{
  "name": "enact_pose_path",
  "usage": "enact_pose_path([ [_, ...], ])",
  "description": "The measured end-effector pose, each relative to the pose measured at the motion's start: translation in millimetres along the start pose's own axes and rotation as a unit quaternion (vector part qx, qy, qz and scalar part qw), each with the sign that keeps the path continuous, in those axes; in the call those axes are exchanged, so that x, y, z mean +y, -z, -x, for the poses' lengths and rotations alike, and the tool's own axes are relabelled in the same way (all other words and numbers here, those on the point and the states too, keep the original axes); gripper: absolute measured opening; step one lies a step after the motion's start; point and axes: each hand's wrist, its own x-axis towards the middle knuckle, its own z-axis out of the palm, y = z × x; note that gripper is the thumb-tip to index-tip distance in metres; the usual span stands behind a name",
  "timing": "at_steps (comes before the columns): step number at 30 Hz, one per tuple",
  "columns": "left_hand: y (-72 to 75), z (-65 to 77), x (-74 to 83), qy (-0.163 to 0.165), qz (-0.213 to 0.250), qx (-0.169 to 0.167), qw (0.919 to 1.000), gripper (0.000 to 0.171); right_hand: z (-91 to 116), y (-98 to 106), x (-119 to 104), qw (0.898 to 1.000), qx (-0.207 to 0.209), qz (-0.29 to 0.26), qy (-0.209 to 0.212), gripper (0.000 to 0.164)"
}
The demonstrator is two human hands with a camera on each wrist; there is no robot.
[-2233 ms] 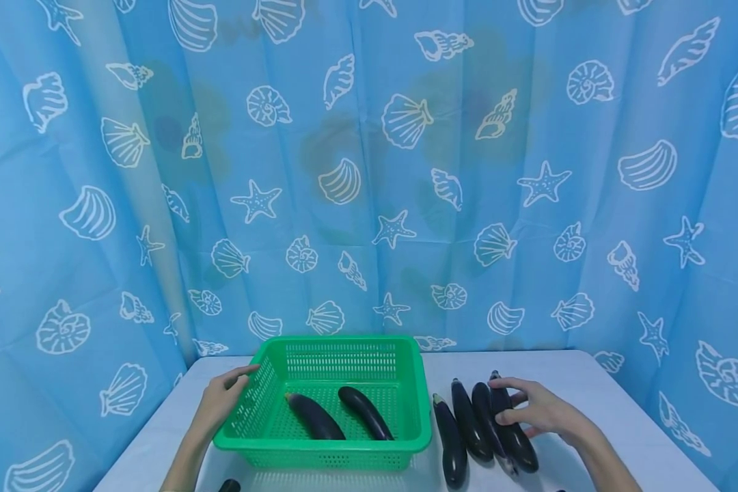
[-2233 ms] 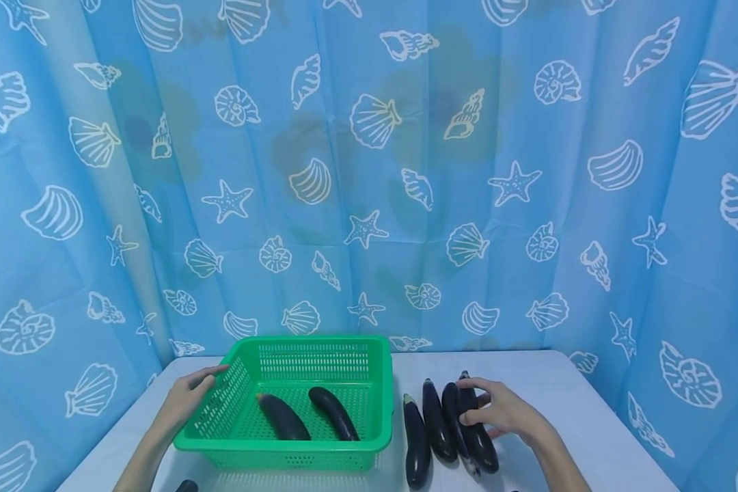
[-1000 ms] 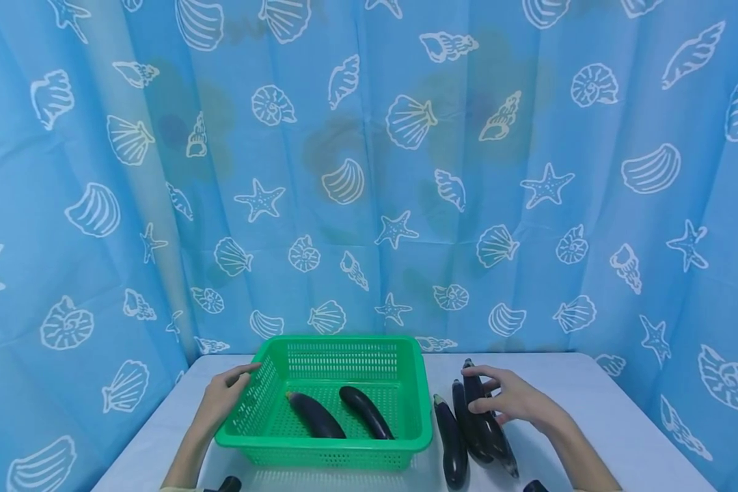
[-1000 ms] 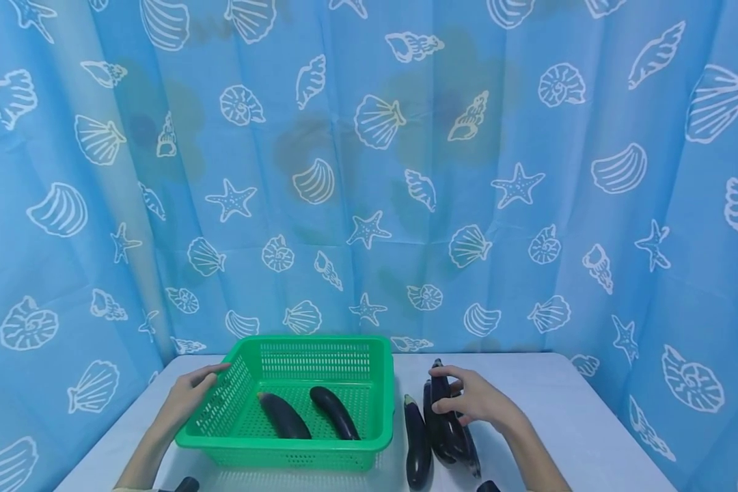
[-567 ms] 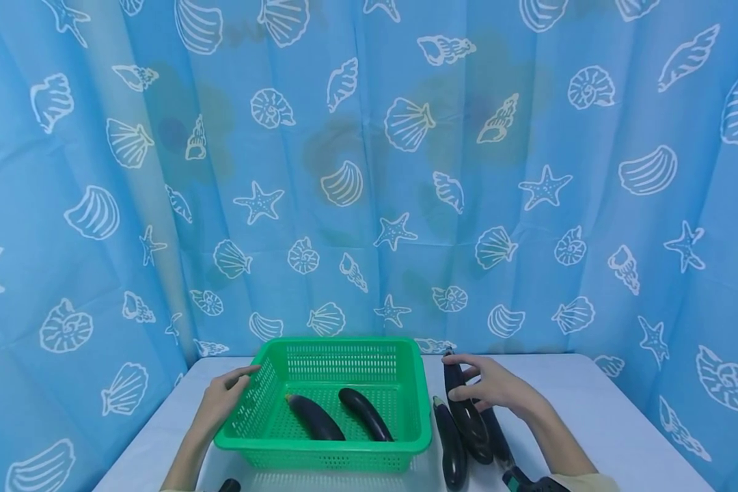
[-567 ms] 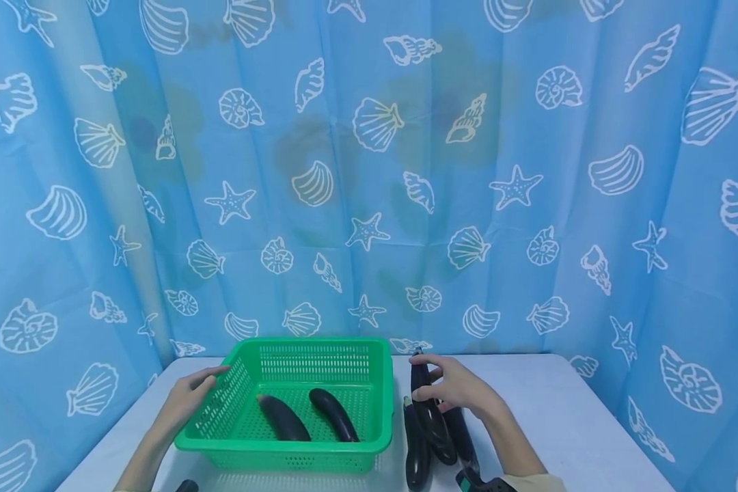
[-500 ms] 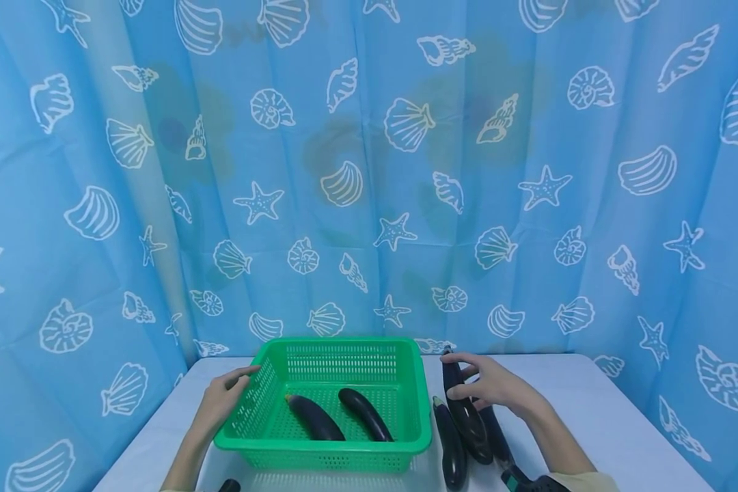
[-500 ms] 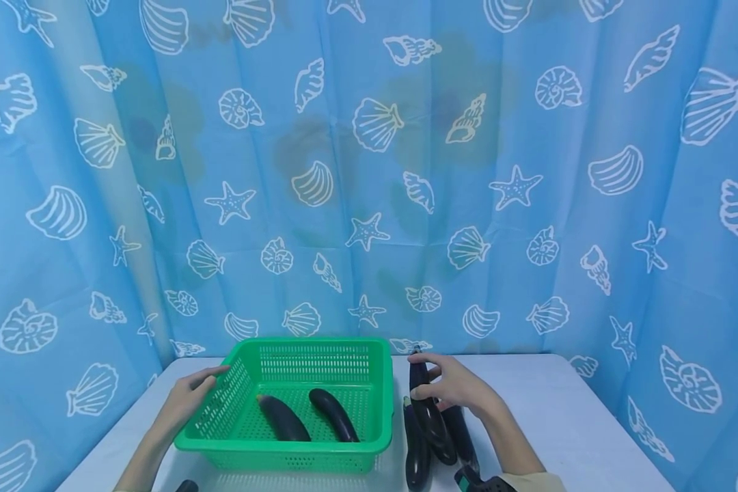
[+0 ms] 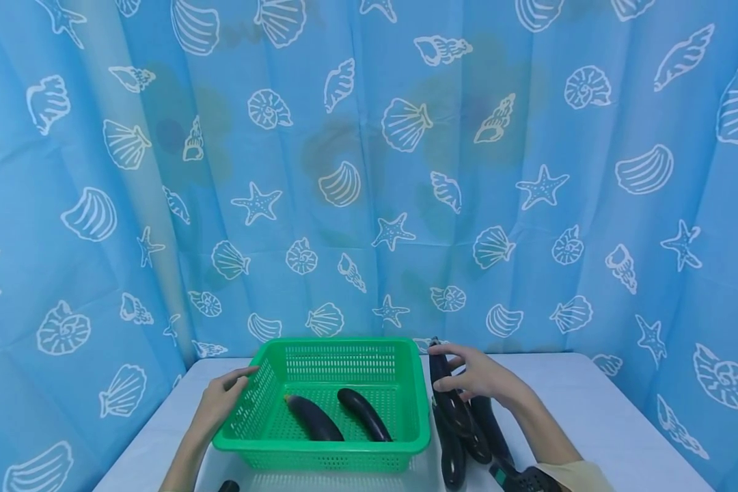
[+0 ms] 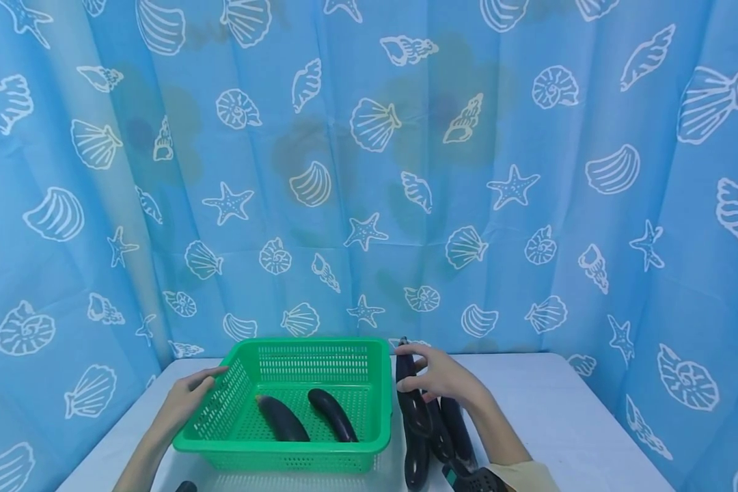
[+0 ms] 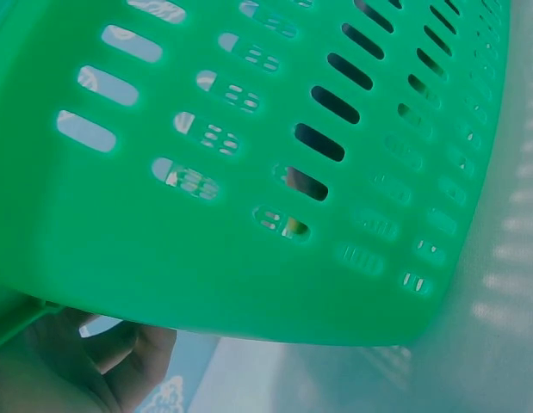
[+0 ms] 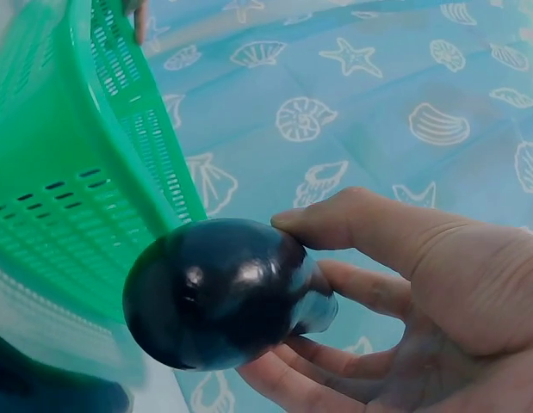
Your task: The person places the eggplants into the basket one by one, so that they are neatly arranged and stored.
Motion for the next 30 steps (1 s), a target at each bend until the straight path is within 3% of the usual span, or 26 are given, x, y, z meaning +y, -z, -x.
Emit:
enact_pose_path([
  [24, -0.4, 1.2, 0.7, 0.003, 0.006, -0.002, 1.0000, 0.041, -19, -18, -24, 0.998, -0.027, -0.014, 0.057, 0.065],
  [30, -1.0, 1.1, 0.9, 0.003, 0.006, 0.003, 1.0000, 0.041, -24, -24, -28, 0.998, -0.027, -0.024, 0.054, 0.066],
])
